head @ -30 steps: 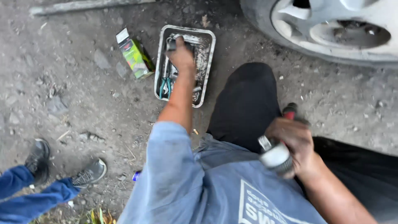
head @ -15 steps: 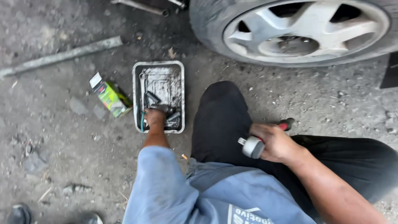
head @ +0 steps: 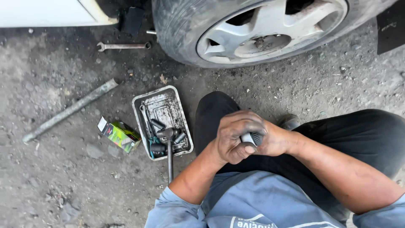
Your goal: Repairing a car wheel by loosening lug nuts and manipulating the hub assembly with tools
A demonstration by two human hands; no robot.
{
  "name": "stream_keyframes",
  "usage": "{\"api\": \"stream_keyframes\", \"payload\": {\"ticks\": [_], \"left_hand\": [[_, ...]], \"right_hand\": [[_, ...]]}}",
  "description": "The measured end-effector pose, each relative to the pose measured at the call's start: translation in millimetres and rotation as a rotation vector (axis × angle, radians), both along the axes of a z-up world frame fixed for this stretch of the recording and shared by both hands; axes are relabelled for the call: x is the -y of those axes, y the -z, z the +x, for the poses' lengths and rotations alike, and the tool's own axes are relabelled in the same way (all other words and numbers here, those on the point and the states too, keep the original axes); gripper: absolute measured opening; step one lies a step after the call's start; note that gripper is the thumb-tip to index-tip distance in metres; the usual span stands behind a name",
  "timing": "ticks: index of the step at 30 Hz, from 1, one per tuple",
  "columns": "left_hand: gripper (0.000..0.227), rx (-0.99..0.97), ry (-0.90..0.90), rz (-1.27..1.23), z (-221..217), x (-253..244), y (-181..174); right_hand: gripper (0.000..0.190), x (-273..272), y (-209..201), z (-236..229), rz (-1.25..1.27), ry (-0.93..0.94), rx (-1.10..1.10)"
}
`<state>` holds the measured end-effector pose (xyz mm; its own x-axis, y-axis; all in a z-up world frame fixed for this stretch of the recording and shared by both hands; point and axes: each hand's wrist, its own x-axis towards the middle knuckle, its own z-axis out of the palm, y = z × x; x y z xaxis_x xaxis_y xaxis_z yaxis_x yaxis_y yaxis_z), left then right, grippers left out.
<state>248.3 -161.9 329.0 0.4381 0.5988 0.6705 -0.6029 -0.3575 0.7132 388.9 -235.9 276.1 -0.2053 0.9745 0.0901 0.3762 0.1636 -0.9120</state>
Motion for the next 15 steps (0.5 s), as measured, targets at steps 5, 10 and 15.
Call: {"api": "stream_keyframes", "payload": {"ticks": [5, 10, 15], "left_hand": [[0.044, -0.036, 0.003, -0.116, 10, 6, -29], [0.033, -0.041, -0.062, -0.108, 17, 17, -52], [0.049, -0.072, 0.066, -0.185, 0, 7, -42]], "right_hand": [[0.046, 2, 2, 6, 0.05, -0.018, -0.023], [0.057, 16, 5, 12, 0.082, -0.084, -0.028], [0.066, 2, 0, 1, 0.115, -0.145, -0.031]]}}
